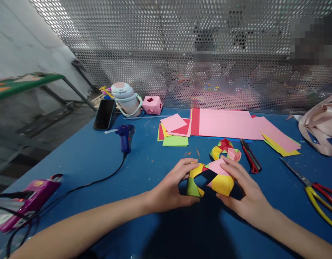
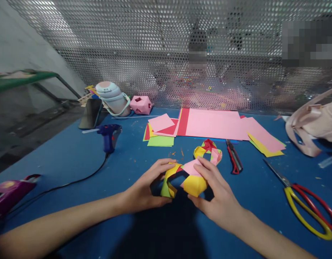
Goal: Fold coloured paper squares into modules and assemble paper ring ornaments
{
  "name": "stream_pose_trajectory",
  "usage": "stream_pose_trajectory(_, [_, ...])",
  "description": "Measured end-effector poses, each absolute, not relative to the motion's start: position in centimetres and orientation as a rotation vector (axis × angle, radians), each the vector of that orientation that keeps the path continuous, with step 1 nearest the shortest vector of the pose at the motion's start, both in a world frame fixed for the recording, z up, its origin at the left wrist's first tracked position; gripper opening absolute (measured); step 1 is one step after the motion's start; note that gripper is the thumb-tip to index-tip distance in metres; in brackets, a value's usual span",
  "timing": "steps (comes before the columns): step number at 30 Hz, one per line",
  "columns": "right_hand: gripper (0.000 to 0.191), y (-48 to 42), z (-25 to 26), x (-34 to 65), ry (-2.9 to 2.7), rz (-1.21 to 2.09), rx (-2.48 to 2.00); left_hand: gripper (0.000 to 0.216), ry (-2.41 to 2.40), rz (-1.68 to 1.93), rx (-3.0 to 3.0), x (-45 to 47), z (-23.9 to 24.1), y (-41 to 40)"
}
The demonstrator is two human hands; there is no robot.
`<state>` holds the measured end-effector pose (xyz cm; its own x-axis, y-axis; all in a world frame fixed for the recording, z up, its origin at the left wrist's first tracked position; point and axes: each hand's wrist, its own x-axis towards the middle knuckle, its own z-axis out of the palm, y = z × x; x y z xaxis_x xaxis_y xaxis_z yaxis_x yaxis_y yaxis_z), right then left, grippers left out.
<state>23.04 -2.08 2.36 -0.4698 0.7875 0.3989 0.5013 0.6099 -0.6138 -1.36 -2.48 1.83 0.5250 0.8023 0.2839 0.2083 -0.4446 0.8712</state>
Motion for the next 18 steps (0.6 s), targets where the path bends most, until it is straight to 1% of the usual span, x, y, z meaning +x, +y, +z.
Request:
stream_pose_trajectory(4, [0.058,-2.16,2.51,23.19,-2.218,0.523,-1.008,0.077,0.832,0.887,1.938,-1.41,1.95,-2.50])
stream_pose_trajectory(8, [0.061,-2.10,2.30,23.29,-2.229,0.599,-1.026,0.076,0.824,0.875,1.916,-1.45,1.80,-2.39])
stream_pose_trajectory(12, [0.059,-2.01,2.29,23.26,-2.160,0.836,-1.084,0.074,0.836,0.876,1.896,-1.55,1.50,-2.17])
stream_pose_trajectory(15, [0.056,-2.10,2.71,23.06,-1.999,1.088,-1.137,0.073,0.870,0.865,1.932,-1.57,1.46,-2.06])
stream_pose_trajectory(18, [0.056,-2.29,3.20,22.65,-1.822,1.309,-1.150,0.073,0.912,0.859,2.032,-1.47,1.56,-2.08])
